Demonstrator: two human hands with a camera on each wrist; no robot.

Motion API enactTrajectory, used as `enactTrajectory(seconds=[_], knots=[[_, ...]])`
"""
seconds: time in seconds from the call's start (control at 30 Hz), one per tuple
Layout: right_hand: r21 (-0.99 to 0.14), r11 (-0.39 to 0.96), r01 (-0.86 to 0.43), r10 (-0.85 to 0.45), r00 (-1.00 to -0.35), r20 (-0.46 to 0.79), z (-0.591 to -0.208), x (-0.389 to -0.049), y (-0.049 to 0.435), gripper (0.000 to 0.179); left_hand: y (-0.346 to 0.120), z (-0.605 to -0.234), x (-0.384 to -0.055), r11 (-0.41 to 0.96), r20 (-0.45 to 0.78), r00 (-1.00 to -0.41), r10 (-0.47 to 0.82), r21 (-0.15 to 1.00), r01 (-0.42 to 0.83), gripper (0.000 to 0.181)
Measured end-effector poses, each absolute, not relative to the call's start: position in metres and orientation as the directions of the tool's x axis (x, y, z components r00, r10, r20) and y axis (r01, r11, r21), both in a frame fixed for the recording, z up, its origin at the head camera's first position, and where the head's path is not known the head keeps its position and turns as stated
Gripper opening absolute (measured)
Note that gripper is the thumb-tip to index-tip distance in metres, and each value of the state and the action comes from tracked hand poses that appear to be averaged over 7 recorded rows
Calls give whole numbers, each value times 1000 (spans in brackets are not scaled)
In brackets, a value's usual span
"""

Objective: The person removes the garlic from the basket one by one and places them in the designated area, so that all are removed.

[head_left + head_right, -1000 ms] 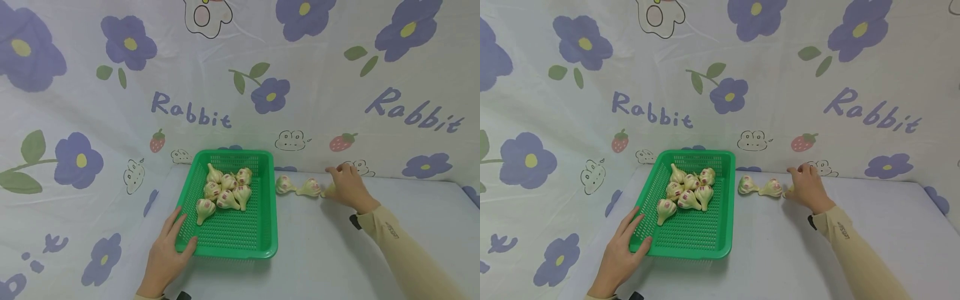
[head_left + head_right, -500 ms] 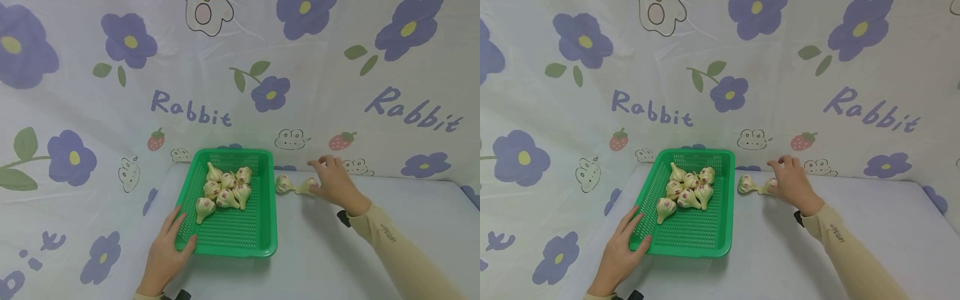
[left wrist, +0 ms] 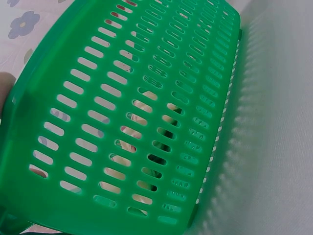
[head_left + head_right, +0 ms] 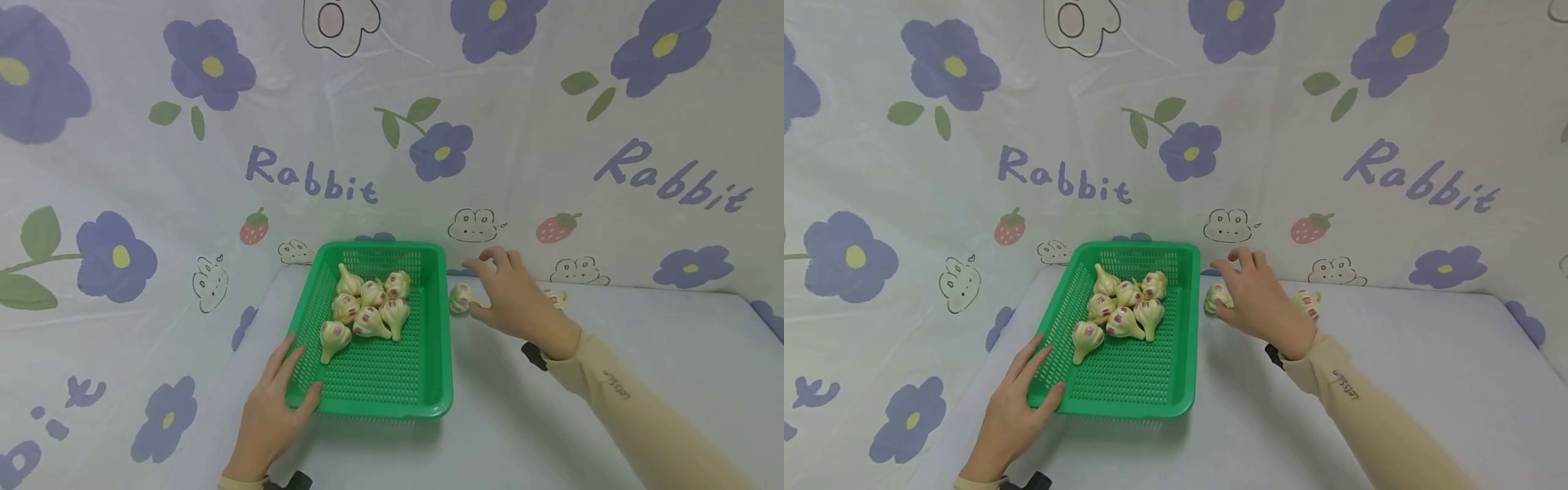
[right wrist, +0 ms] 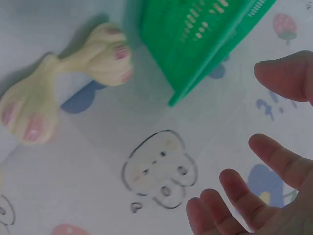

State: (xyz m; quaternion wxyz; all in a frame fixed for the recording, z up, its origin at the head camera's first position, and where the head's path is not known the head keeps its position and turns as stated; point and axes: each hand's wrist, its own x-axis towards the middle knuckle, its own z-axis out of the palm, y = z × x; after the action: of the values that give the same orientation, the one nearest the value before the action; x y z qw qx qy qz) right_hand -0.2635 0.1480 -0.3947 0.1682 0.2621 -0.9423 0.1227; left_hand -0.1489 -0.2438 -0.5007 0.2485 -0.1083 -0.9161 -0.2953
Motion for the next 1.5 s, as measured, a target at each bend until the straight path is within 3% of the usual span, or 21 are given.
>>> enactTrajectory(seconds=[0.27,0.57,0.9,1.2,1.5], knots=[[-109,780,-616,-519,-734,438,-388,-257,121,59,-244,-502,-149,802,515,-855,54,488,344,63],[-107,778,-620,-555,-756,347,-383,-254,92,64,-245,-501,-149,804,514,-856,59,483,345,64],[-58,736,-674,-618,-705,347,-380,-253,63,62,-243,-500,-149,801,494,-868,51,499,331,65],[-152,692,-705,-650,-701,294,-378,-254,37,56,-243,-499,-148,803,509,-859,53,489,340,64],[-127,667,-734,-684,-671,284,-391,-264,8,51,-244,-501,-149,802,507,-860,53,491,339,64]])
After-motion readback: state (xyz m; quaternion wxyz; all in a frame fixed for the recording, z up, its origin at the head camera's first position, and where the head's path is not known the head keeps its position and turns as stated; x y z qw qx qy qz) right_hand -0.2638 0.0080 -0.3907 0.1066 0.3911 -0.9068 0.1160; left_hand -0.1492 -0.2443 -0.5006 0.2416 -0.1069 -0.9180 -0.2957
